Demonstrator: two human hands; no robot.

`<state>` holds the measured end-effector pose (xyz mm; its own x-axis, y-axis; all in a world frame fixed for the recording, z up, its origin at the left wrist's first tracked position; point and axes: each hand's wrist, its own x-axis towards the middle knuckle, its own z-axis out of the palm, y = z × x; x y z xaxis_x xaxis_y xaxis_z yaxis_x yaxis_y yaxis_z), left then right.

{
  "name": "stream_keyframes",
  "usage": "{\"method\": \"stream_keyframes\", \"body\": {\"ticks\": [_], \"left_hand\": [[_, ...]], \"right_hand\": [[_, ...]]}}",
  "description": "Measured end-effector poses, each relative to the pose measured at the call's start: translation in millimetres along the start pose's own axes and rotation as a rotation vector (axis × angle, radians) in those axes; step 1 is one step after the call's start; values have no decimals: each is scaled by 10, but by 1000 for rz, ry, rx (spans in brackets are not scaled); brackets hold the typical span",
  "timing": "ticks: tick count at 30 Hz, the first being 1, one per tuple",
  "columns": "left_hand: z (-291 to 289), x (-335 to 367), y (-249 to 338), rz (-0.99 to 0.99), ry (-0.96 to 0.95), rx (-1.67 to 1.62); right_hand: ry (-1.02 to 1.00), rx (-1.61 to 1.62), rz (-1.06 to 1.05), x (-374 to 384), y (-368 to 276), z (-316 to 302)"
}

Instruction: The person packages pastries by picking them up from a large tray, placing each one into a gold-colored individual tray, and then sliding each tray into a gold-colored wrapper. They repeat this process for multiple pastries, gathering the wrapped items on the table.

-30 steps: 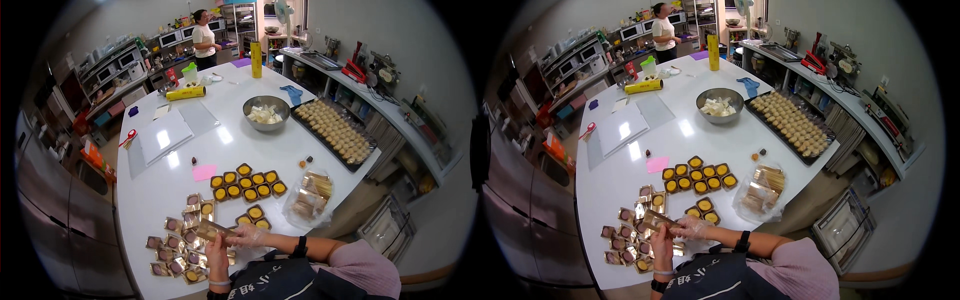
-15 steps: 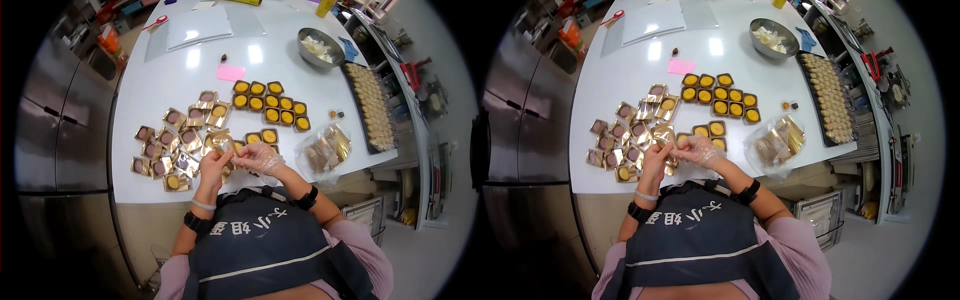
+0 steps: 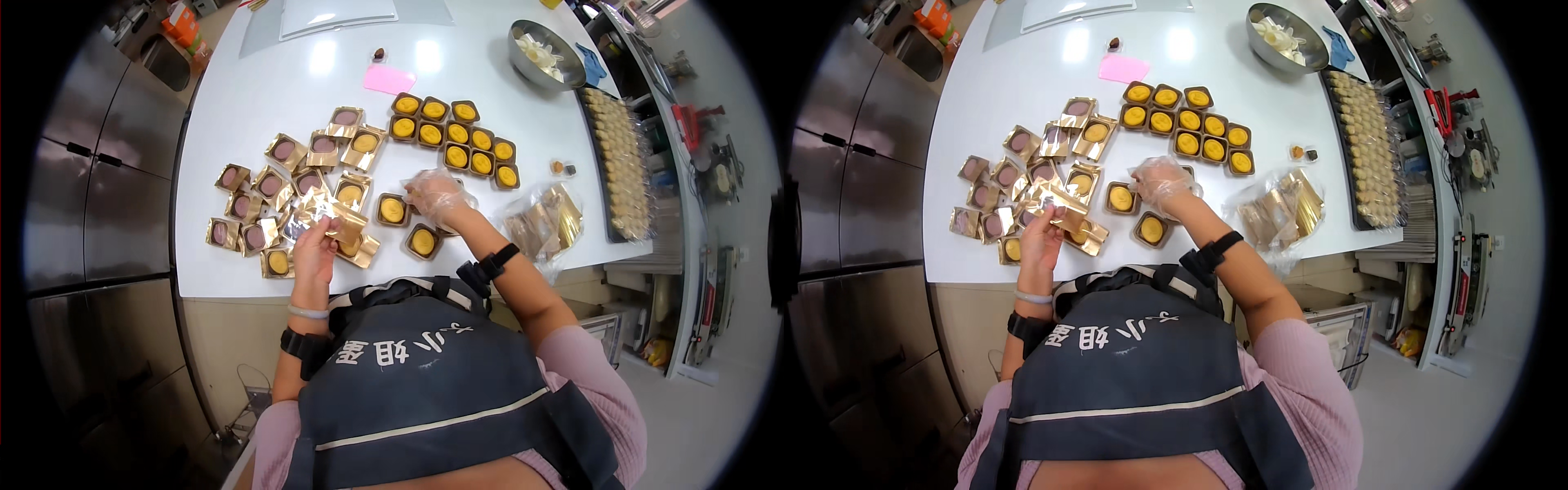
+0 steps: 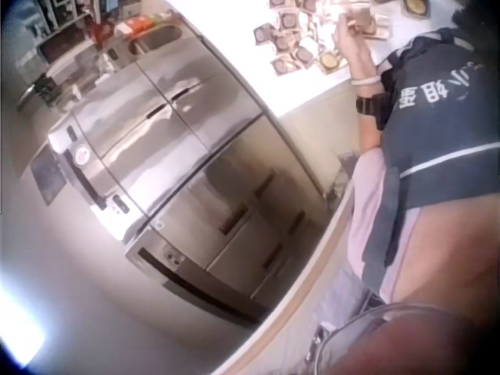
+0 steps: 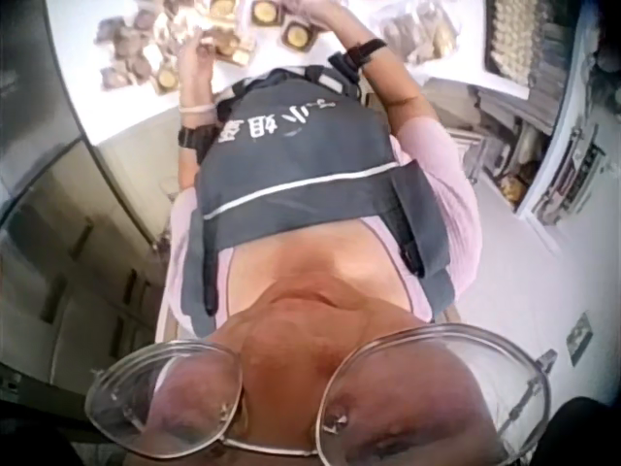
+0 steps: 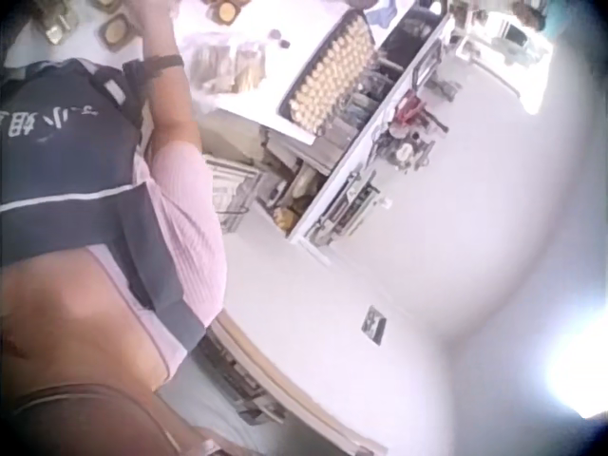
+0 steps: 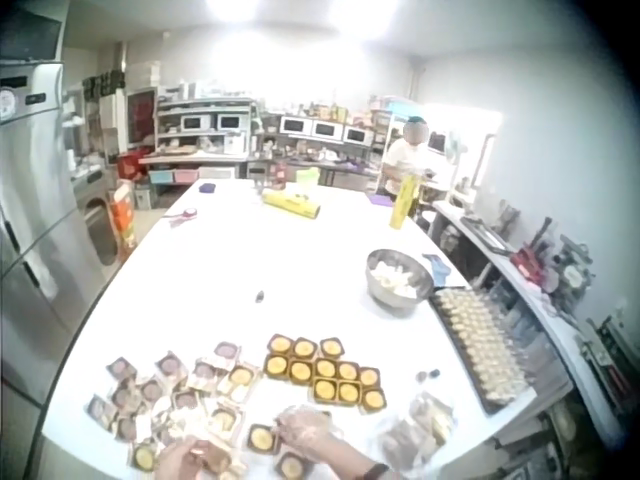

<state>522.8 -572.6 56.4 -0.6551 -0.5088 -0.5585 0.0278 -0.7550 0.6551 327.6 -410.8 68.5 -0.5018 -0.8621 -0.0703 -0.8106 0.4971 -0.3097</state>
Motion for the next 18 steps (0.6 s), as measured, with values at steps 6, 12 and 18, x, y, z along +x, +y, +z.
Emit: {"method": "stream_keyframes", "body": {"ticks": [6, 12, 18], "left_hand": [[-137, 29, 32, -6, 122, -183], [-155, 68, 53, 32, 142, -308], [113, 164, 105, -19, 169, -325]], "right_hand": [[-276, -68, 43, 206, -22, 197], [-109, 174, 37, 122, -79, 134], [100, 832, 386, -92, -332, -118]]}}
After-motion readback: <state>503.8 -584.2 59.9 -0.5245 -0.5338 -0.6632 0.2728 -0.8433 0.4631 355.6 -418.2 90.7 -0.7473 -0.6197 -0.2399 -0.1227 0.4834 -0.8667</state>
